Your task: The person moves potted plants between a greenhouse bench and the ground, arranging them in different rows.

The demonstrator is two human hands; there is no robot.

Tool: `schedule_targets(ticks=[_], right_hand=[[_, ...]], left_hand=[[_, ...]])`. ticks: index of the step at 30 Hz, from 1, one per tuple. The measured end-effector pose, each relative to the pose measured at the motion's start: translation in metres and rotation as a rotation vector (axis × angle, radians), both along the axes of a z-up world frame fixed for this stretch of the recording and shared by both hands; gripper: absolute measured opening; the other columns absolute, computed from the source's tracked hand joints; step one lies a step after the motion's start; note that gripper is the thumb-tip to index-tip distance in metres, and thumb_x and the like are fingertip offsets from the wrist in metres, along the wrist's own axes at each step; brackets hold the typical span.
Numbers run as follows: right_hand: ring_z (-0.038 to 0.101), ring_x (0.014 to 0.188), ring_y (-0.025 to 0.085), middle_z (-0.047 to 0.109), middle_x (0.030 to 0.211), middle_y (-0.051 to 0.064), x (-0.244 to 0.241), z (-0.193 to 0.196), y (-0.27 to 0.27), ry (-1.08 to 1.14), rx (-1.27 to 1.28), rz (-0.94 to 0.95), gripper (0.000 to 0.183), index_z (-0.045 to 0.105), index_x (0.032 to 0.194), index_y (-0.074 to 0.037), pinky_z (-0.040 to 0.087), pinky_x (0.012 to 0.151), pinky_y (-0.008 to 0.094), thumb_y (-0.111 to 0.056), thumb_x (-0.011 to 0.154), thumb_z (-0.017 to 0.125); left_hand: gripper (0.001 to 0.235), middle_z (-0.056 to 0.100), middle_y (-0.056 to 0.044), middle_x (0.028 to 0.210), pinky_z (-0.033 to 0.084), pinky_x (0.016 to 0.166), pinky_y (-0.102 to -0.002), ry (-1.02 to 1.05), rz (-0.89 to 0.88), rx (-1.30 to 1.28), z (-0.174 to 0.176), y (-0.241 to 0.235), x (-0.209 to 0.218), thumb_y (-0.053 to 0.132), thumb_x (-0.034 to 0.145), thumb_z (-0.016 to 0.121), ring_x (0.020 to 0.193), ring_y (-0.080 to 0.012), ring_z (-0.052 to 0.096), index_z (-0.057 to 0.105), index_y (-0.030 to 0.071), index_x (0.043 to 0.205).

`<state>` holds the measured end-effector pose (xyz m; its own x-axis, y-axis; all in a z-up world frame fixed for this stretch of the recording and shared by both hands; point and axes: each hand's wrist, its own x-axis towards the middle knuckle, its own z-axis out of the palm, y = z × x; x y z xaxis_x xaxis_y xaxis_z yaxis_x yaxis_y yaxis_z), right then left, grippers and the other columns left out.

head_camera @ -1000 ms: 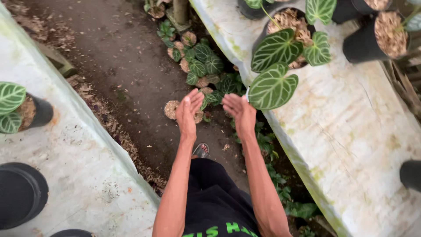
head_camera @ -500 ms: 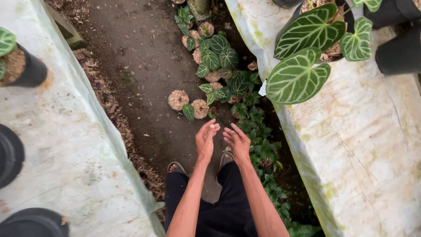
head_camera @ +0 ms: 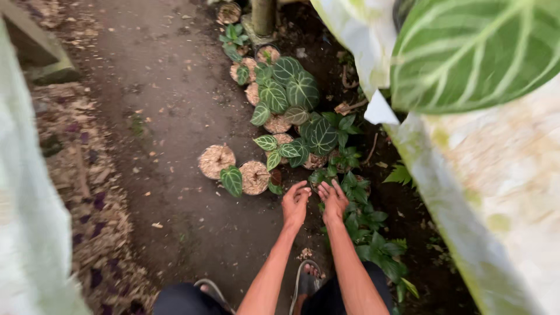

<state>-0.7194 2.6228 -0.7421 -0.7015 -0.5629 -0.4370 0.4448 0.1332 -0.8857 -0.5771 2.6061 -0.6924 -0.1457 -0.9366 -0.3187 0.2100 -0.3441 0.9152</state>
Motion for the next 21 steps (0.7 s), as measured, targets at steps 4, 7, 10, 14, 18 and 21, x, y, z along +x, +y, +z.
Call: schedule_targets(ticks=[4, 7, 10, 14, 18, 21], right_hand=[[0.068, 0.073, 0.018, 0.076, 0.1, 0.018, -0.037, -0.12, -0.012, 0.141, 0.119, -0.248, 0.033, 0.065, 0.132, 0.002, 0.054, 0.059, 0.03, -0.004, 0.102, 0.054], [0.06, 0.061, 0.014, 0.073, 0.091, 0.01, -0.067, -0.183, -0.014, 0.216, 0.118, -0.362, 0.03, 0.068, 0.128, -0.004, 0.045, 0.046, 0.031, -0.008, 0.099, 0.059], [0.066, 0.065, 0.015, 0.074, 0.094, 0.014, -0.102, -0.217, -0.032, 0.325, -0.053, -0.323, 0.031, 0.069, 0.125, 0.002, 0.052, 0.053, 0.028, 0.001, 0.095, 0.062], [0.071, 0.065, 0.018, 0.076, 0.094, 0.012, -0.136, -0.216, -0.048, 0.431, 0.06, -0.239, 0.032, 0.067, 0.124, 0.003, 0.056, 0.055, 0.03, 0.002, 0.093, 0.063], [0.071, 0.064, 0.022, 0.075, 0.087, 0.015, -0.166, -0.189, -0.069, 0.42, 0.153, -0.168, 0.028, 0.069, 0.12, 0.004, 0.057, 0.055, 0.034, 0.004, 0.093, 0.062], [0.07, 0.068, 0.024, 0.074, 0.087, 0.017, -0.207, -0.171, -0.097, 0.488, 0.183, -0.201, 0.027, 0.076, 0.112, 0.002, 0.058, 0.059, 0.038, 0.006, 0.091, 0.059]], left_hand=[[0.033, 0.079, -0.009, 0.095, 0.058, 0.08, -0.031, -0.25, -0.068, -0.003, -0.121, -0.01, -0.03, 0.016, 0.089, 0.069, 0.086, -0.0164, 0.075, 0.073, 0.009, 0.122], [0.034, 0.079, -0.011, 0.097, 0.058, 0.082, -0.035, -0.36, -0.098, 0.033, -0.201, -0.022, -0.06, 0.019, 0.088, 0.069, 0.085, -0.022, 0.076, 0.073, 0.011, 0.121], [0.035, 0.078, -0.014, 0.104, 0.056, 0.088, -0.039, -0.461, -0.089, -0.001, -0.265, -0.019, -0.085, 0.021, 0.087, 0.071, 0.095, -0.0284, 0.074, 0.074, 0.011, 0.12], [0.043, 0.079, -0.014, 0.107, 0.053, 0.096, -0.042, -0.424, -0.113, 0.057, -0.304, -0.033, -0.112, 0.023, 0.083, 0.075, 0.104, -0.0308, 0.074, 0.07, 0.012, 0.125], [0.044, 0.078, -0.014, 0.11, 0.053, 0.097, -0.041, -0.454, -0.094, 0.071, -0.315, -0.035, -0.131, 0.025, 0.085, 0.075, 0.106, -0.0296, 0.074, 0.07, 0.011, 0.127], [0.042, 0.077, -0.014, 0.112, 0.053, 0.097, -0.042, -0.498, -0.067, 0.092, -0.316, -0.047, -0.14, 0.029, 0.088, 0.076, 0.106, -0.0295, 0.073, 0.071, 0.01, 0.125]])
